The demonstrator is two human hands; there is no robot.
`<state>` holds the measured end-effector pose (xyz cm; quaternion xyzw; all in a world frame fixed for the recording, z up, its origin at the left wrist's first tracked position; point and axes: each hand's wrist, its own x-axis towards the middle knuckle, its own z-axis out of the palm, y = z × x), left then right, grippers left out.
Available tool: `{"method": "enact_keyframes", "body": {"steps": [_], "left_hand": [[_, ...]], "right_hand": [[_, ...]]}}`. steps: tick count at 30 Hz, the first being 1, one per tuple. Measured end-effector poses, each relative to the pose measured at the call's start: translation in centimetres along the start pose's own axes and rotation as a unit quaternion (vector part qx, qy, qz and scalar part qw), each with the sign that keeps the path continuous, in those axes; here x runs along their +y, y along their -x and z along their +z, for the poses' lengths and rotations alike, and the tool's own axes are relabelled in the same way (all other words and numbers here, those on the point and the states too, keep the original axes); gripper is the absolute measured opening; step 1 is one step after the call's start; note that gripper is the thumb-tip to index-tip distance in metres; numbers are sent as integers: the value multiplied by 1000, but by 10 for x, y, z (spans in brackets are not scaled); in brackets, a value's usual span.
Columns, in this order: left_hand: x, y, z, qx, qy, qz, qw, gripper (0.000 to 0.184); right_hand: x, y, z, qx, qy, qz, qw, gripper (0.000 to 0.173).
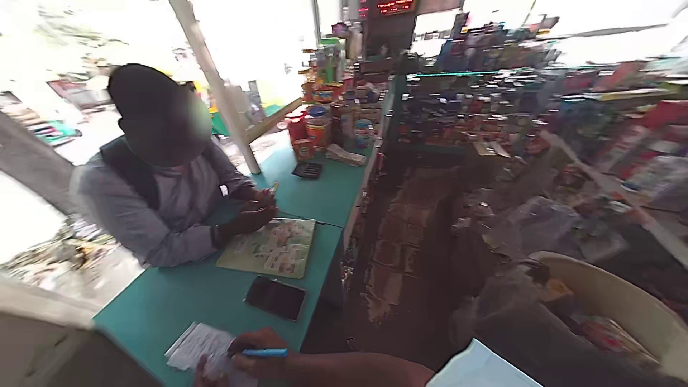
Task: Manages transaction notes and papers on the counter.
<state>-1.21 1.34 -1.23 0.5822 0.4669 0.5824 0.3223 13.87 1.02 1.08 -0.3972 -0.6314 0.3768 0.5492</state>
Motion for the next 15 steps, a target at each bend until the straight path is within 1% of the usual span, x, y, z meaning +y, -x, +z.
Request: {"method": "enact_keyframes", "body": {"steps": [4,6,9,15], "left_hand": [[10,1,4,13,53,-38,998,55],[12,2,7,15,61,-58,996,55],[17,1,5,20,45,-75,996,54],[20,-1,6,11,4,-72,997,53]], "right_hand": [[9,-1,2,-5,-2,3,1000,22],[10,-2,1,-5,9,9,1000,21],[5,-3,1,-7,17,14,1000,20],[0,-1,1,13,16,28,999,22]]}}
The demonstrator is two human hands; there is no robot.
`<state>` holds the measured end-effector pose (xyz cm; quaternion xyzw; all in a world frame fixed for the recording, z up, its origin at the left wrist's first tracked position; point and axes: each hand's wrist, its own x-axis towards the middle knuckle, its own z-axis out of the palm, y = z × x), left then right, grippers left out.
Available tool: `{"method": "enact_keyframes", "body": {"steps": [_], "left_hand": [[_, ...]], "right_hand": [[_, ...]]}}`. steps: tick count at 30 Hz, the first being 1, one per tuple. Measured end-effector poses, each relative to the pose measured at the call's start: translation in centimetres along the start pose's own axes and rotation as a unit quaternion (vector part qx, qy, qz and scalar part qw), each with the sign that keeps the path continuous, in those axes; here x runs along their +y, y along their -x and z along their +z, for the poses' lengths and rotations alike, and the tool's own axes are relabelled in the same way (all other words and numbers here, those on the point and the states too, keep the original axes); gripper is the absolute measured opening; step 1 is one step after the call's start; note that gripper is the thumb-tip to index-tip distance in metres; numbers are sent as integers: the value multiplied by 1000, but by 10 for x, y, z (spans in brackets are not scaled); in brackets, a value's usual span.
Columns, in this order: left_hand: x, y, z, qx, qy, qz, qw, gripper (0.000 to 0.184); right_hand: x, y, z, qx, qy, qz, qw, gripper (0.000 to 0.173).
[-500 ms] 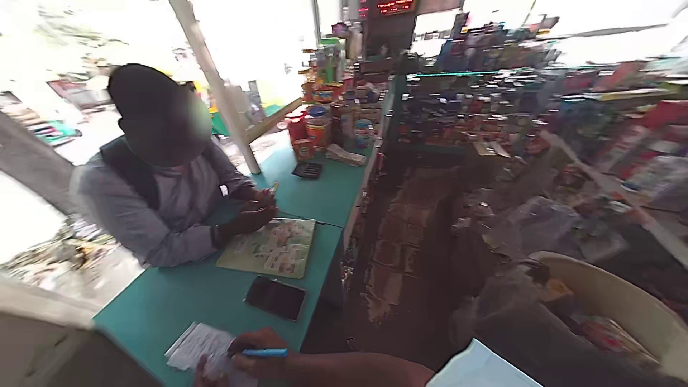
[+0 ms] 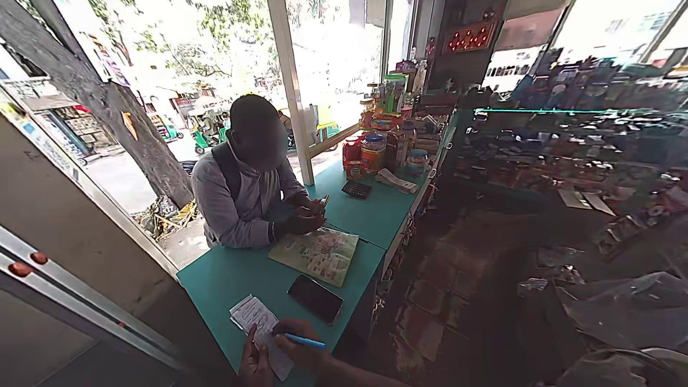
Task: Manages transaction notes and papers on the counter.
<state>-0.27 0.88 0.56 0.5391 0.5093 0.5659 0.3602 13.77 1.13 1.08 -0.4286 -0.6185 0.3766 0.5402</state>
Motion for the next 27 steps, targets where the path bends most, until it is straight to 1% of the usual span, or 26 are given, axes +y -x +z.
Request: {"method": "enact_keyframes", "body": {"steps": [2,6,10,13,16,19,22,25,27], "left_hand": [[0,4,0,0,10,-9,1000,53],[-2,4,-5,13,19,-4,1000,53],[-9,-1,0,8,4,18,1000,51],[-7,5,-2,12,2,4,1000,52],[-3,-2,-1,24,6,-7,1000,52],[-3,2,-1,19,1,-17,1000,52],[-7,1,-2,17,5,-15,1000,53],[-8,0,0,24,19,-12,999,51],[-8,0,0,28,20,-12,999,50]], "right_hand": [[2,4,0,6,2,4,1000,21],[2,0,4,-20,17,-6,1000,20],[12,-3,5,7,-1,-26,1000,18],[7,4,6,10,-14,-13,1000,17],[5,-5,3,-1,-19,-19,1000,17],[4,-1,3,7,-25,-3,1000,17],[6,0,5,20,-34,8,999,18],[6,0,5,16,-66,20,997,20],[8,1,5,11,-66,5,998,21]]}}
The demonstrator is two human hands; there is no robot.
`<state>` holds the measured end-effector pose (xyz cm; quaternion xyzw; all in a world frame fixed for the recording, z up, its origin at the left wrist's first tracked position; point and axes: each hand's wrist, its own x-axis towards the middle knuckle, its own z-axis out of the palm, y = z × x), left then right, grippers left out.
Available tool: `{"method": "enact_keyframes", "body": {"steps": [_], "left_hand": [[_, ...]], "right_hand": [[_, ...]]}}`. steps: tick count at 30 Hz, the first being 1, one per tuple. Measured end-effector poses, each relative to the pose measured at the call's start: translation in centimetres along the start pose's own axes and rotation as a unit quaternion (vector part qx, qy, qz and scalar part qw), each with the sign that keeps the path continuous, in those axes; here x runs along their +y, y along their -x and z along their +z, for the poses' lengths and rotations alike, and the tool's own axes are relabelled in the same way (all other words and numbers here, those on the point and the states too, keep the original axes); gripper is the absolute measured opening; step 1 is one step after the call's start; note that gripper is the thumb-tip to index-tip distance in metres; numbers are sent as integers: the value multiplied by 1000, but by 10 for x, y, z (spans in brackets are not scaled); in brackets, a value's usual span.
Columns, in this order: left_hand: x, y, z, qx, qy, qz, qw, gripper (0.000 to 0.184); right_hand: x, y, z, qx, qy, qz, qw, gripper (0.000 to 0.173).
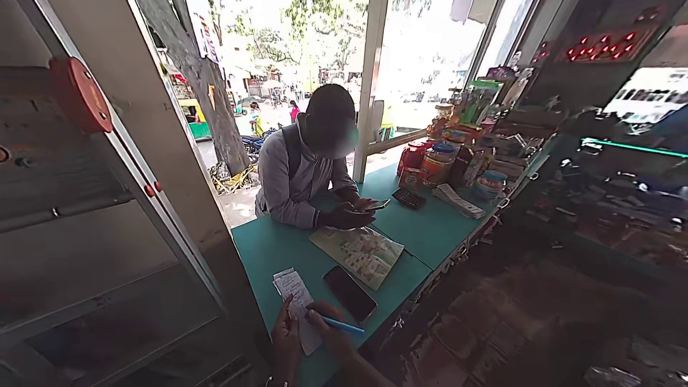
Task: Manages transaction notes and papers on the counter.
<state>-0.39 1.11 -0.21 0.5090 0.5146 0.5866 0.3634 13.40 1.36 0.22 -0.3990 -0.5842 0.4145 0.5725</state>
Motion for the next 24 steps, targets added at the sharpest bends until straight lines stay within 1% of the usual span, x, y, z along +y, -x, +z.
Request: {"method": "enact_keyframes", "body": {"steps": [4,8,11,13,14,16,18,20,22,24], "left_hand": [[-3,1,-1,0,-7,-1,1000,48],[-5,0,-2,7,-11,-11,1000,49],[-1,0,-3,3,-19,-8,1000,48],[0,-2,-2,-7,-26,10,1000,47],[0,-2,-2,-8,-33,21,999,48],[2,0,-3,-7,-38,15,999,48],[3,1,-5,-10,-20,10,1000,48],[3,-1,-4,-9,12,9,1000,47],[4,-3,-3,-10,32,12,999,47],[6,-3,-3,-11,34,5,999,47]], "right_hand": [[5,0,-1,-5,39,-54,998,22],[3,-2,0,-9,52,-57,997,19],[1,-1,0,-6,24,-43,999,22],[-2,-1,-1,2,-3,-43,999,24],[-4,-1,-2,7,-15,-43,999,23],[-5,2,-2,23,-29,-45,998,21],[-7,3,1,62,-35,-33,997,18],[-11,4,2,94,-50,-21,994,11],[-14,4,6,97,-30,-36,994,6],[-15,2,11,79,7,-52,995,3]]}}
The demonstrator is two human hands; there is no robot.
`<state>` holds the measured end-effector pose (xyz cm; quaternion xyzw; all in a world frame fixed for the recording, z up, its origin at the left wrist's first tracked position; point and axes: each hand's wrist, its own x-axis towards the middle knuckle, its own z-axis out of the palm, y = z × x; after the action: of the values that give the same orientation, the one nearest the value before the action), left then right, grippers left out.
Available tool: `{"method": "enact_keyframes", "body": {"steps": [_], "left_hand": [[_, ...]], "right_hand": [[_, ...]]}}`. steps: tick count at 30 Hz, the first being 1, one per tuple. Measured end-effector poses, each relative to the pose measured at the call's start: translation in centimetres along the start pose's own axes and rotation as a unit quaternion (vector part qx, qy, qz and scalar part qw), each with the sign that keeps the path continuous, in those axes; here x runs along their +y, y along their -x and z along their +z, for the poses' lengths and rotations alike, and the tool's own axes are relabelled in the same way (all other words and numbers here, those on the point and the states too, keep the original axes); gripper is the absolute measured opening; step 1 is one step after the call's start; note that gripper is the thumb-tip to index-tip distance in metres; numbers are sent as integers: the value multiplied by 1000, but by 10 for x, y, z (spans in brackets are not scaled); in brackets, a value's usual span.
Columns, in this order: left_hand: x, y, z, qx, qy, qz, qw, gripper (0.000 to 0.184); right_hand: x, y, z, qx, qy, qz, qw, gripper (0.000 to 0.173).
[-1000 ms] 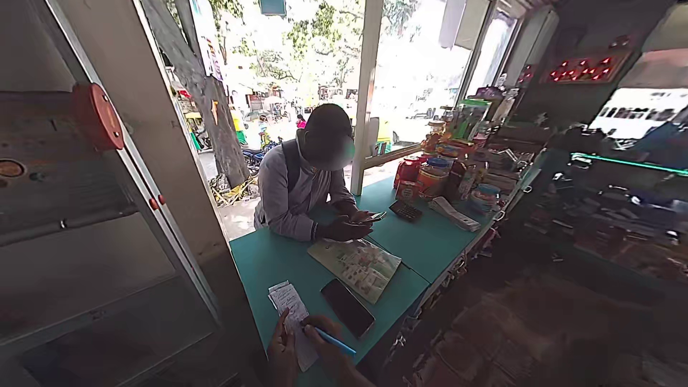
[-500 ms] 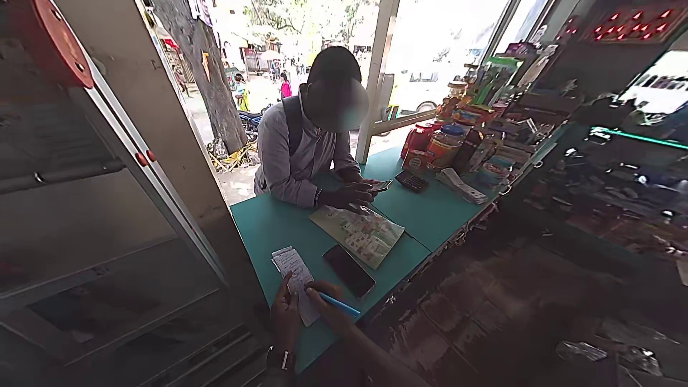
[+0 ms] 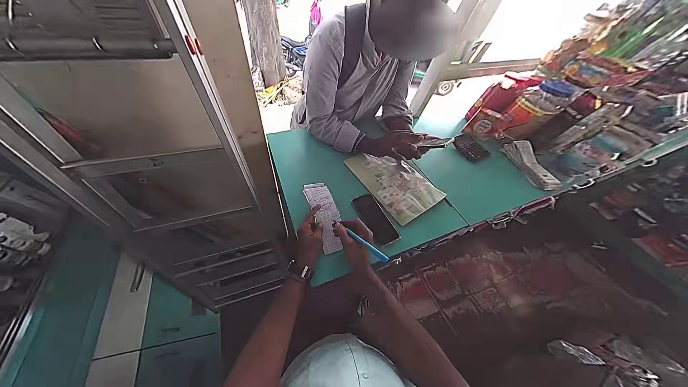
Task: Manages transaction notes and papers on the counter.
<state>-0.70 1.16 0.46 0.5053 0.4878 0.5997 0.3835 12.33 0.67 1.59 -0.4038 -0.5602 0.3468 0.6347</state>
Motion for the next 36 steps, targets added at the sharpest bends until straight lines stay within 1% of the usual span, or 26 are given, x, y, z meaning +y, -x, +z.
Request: {"method": "enact_keyframes", "body": {"steps": [3,6,11,16,18,21,22,24,27,28,30,32,35,36], "left_hand": [[0,0,1,2,-4,-6,1000,47],[-2,0,1,1,-10,-8,1000,49],[-3,-1,3,1,-18,-11,1000,48],[-4,-1,2,-7,-37,-5,999,49],[-5,-1,1,-7,-40,-3,999,49],[-4,-2,2,-7,-24,-8,1000,50],[-4,-2,2,-6,-18,-10,1000,50],[-5,-2,1,-2,-7,-12,1000,49],[-5,-2,1,-6,-3,-15,1000,48],[-5,-2,1,-7,-5,-16,1000,48],[-6,-2,0,-8,-9,-18,1000,49],[-6,-2,1,-5,-14,-15,1000,48],[-7,-2,0,6,-27,-15,1000,47],[-7,-3,0,7,-29,-18,999,47]], "right_hand": [[8,-8,3,-26,33,-12,999,3],[17,-9,1,-33,23,-8,999,3],[20,-7,1,-66,49,-41,996,7],[20,-7,2,-78,90,-44,992,9],[18,-7,3,-65,100,-32,992,9],[20,-11,3,17,128,5,992,7],[20,-13,3,30,129,10,991,6],[19,-11,2,17,113,0,993,6],[20,-8,1,-63,92,-36,993,8],[20,-7,2,-71,104,-35,991,9],[19,-7,3,-33,134,-11,990,9],[21,-10,3,9,133,-3,991,6],[21,-9,2,-30,130,-23,991,8],[19,-8,2,-22,142,-15,989,8]]}}
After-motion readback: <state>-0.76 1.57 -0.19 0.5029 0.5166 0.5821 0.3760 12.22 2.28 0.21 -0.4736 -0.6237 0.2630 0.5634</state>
